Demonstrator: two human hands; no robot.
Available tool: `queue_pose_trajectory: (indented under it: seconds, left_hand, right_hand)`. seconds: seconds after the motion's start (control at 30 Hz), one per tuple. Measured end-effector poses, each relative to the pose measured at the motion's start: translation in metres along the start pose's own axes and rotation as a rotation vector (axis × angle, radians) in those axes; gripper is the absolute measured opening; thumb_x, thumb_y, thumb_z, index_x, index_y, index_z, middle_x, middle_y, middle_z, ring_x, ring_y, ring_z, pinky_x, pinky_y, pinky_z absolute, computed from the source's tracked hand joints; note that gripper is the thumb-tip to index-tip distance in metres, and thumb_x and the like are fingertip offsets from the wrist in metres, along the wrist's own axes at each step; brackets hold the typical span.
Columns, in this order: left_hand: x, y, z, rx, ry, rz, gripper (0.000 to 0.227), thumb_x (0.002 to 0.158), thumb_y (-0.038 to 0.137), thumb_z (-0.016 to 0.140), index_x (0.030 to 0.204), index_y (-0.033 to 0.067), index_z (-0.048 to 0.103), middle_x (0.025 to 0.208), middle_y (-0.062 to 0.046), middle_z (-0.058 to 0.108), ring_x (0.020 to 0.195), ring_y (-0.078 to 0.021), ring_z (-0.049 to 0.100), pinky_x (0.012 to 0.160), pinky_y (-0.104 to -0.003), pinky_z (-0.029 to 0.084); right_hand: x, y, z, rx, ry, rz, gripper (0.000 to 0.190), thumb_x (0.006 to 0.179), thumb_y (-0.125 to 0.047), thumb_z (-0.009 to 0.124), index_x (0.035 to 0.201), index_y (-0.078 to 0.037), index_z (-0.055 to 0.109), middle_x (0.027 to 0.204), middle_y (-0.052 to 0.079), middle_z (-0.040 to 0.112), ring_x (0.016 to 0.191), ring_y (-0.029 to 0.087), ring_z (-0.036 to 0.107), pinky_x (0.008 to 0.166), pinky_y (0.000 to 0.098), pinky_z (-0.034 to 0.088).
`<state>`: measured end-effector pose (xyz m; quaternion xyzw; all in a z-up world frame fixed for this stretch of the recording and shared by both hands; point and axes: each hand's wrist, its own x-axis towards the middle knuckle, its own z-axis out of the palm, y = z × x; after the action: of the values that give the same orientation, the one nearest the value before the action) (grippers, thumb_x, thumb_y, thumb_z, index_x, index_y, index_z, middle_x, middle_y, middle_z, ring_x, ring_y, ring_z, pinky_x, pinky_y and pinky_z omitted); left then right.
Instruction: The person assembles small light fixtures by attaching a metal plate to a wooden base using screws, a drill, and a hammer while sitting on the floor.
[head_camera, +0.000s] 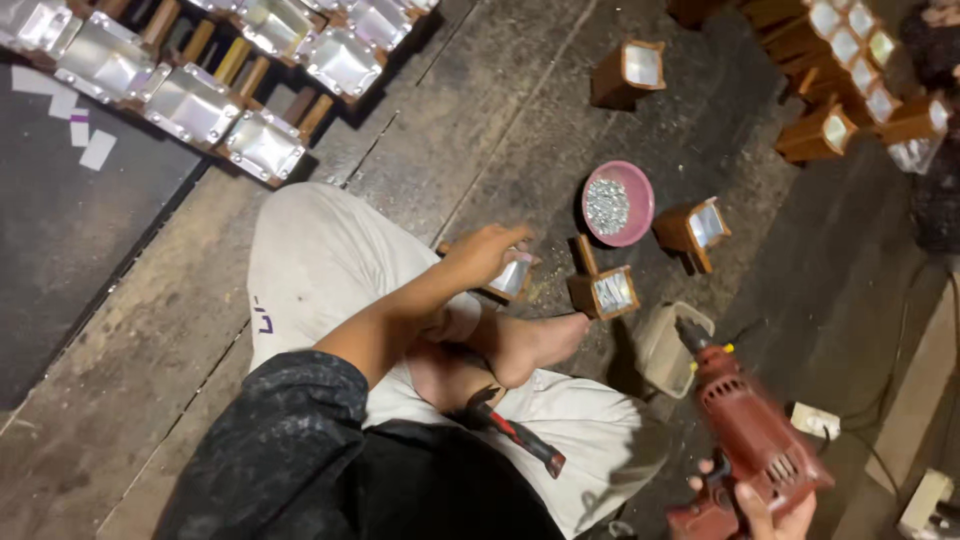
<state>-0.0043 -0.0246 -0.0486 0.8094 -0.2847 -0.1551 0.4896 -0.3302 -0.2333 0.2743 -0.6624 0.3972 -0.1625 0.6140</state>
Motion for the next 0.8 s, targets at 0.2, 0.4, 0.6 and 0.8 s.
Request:
queue_pose_trajectory:
  seconds: [0.2,0.4,0.6,0.8]
  left_hand:
    - [0.000,0.001,-0.007,-0.015,-0.050,0.000,0.035,0.101,0.045,0.055,0.132,0.0285,0.056,0.114,0.008,0.076,0.109,-0.0281,0.064,0.077,-0.051,0.052]
    - [0.000,-0.002,-0.004,0.091,-0.044,-0.038,0.042,0.099,0.056,0.048,0.132,0.0331,0.058,0.113,-0.003,0.073,0.109,-0.0299,0.065,0.082,-0.051,0.052]
    - [0.000,0.003,-0.006,0.114,-0.097,-0.077,0.034,0.100,0.047,0.051,0.131,0.0334,0.056,0.113,0.000,0.074,0.110,-0.0288,0.064,0.081,-0.053,0.051]
    - [-0.002,0.018,-0.024,0.048,-0.148,-0.102,0.032,0.099,0.034,0.056,0.131,0.0298,0.055,0.121,0.009,0.074,0.113,-0.0234,0.062,0.081,-0.050,0.051]
  right_hand:
    - [0.061,-0.018,0.076,-0.178,-0.099,-0.183,0.074,0.086,-0.004,0.060,0.156,-0.004,0.036,0.119,0.029,0.055,0.075,0.039,0.065,0.050,0.0404,0.052]
    - [0.108,-0.015,0.092,-0.568,-0.223,-0.207,0.084,0.077,-0.003,0.068,0.155,0.003,0.037,0.143,0.021,0.051,0.122,0.027,0.052,0.106,0.0366,0.041]
    - [0.118,-0.017,0.124,-0.522,-0.309,-0.109,0.088,0.077,-0.001,0.067,0.157,0.000,0.031,0.142,0.023,0.052,0.117,0.029,0.055,0.099,0.0411,0.048]
    - [0.121,-0.013,0.137,-0.497,-0.386,-0.102,0.083,0.079,0.000,0.066,0.156,-0.003,0.035,0.138,0.020,0.056,0.111,0.026,0.059,0.097,0.0396,0.050]
